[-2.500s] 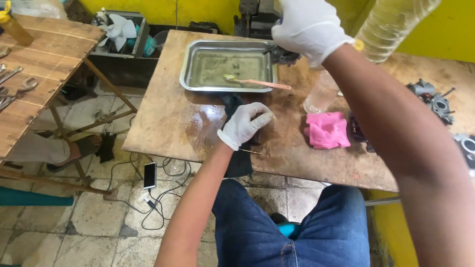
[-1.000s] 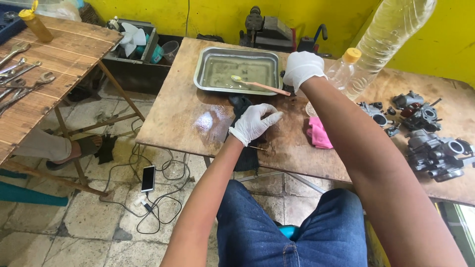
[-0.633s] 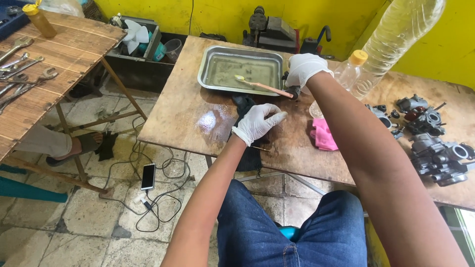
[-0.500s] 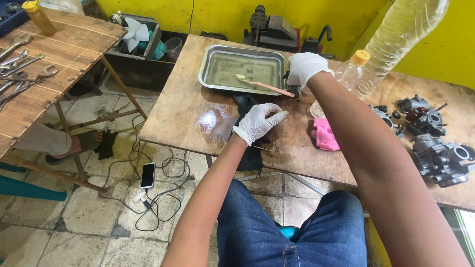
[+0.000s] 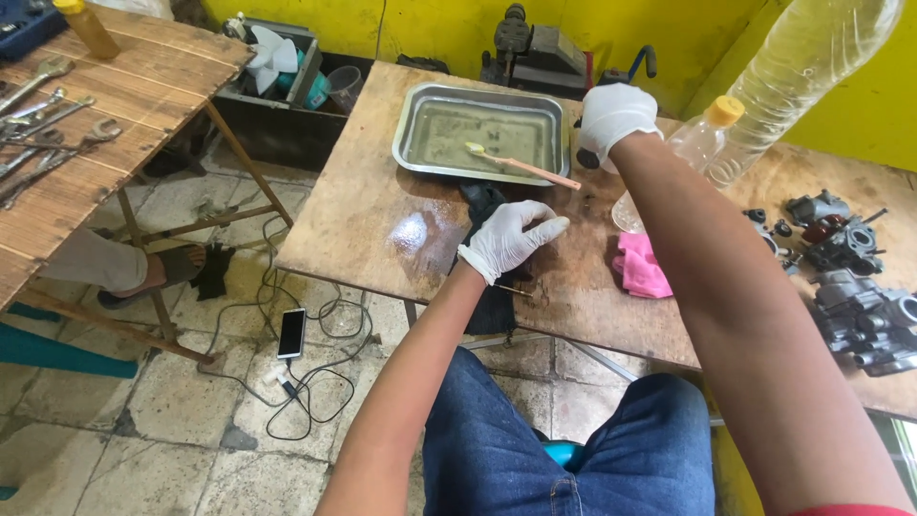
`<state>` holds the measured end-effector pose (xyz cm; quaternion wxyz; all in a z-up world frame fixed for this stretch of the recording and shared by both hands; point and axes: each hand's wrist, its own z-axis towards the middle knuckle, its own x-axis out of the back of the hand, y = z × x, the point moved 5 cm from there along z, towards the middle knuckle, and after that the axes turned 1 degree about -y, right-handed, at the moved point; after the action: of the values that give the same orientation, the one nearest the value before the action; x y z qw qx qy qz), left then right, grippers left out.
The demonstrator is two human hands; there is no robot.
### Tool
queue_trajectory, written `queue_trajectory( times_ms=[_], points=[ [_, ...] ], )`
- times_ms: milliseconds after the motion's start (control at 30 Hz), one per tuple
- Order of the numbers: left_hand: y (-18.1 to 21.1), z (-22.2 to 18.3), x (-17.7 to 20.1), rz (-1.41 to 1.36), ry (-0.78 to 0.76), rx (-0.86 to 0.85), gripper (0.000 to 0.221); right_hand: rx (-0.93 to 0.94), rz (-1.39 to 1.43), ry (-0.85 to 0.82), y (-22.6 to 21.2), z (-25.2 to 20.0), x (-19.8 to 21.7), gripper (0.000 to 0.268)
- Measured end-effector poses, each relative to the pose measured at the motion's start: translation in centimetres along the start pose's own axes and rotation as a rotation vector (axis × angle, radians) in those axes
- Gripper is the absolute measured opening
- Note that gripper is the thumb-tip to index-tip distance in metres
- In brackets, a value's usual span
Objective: The person cleans two carburetors at a workbench. They use a screwdriver to loosen parts, a brush to scrub surfaces, and a pink cloth to wipe them. The person also dips one carburetor into a tray of liquid and uses a small metal tool to clean internal passages.
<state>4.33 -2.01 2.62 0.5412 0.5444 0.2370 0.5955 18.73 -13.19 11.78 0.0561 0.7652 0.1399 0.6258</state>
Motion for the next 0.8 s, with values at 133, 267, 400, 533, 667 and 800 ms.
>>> queue_trajectory(
  times_ms=[133, 267, 400, 533, 667, 800],
  points=[
    [-0.4, 0.0, -0.1, -0.011, 0.013, 0.0, 0.05, 0.009, -0.021, -0.016, -0.8, 1.5, -1.2, 0.028],
    [-0.5, 0.0, -0.2, 0.003, 0.006, 0.005, 0.051, -0.002, 0.004, -0.03, -0.6, 0.9, -0.8, 0.027],
    [-0.6, -0.1, -0.2, -0.009, 0.011, 0.02, 0.052, 0.068, 0.031, 0.061, -0.8, -1.0, 1.6, 0.032],
    [0.0, -0.4, -0.1, -0.096, 0.019, 0.021, 0.044, 0.296, 0.294, 0.296, -1.5, -7.7, 6.8, 0.046],
    [0.7, -0.6, 0.1, -0.118, 0.019, 0.003, 0.05, 0.447, 0.341, 0.406, 0.2, -14.5, 7.1, 0.035],
    [-1.3, -0.2, -0.6, -0.045, 0.043, 0.036, 0.04, 0.364, 0.382, 0.271, 4.1, -19.1, 3.5, 0.029]
  ],
)
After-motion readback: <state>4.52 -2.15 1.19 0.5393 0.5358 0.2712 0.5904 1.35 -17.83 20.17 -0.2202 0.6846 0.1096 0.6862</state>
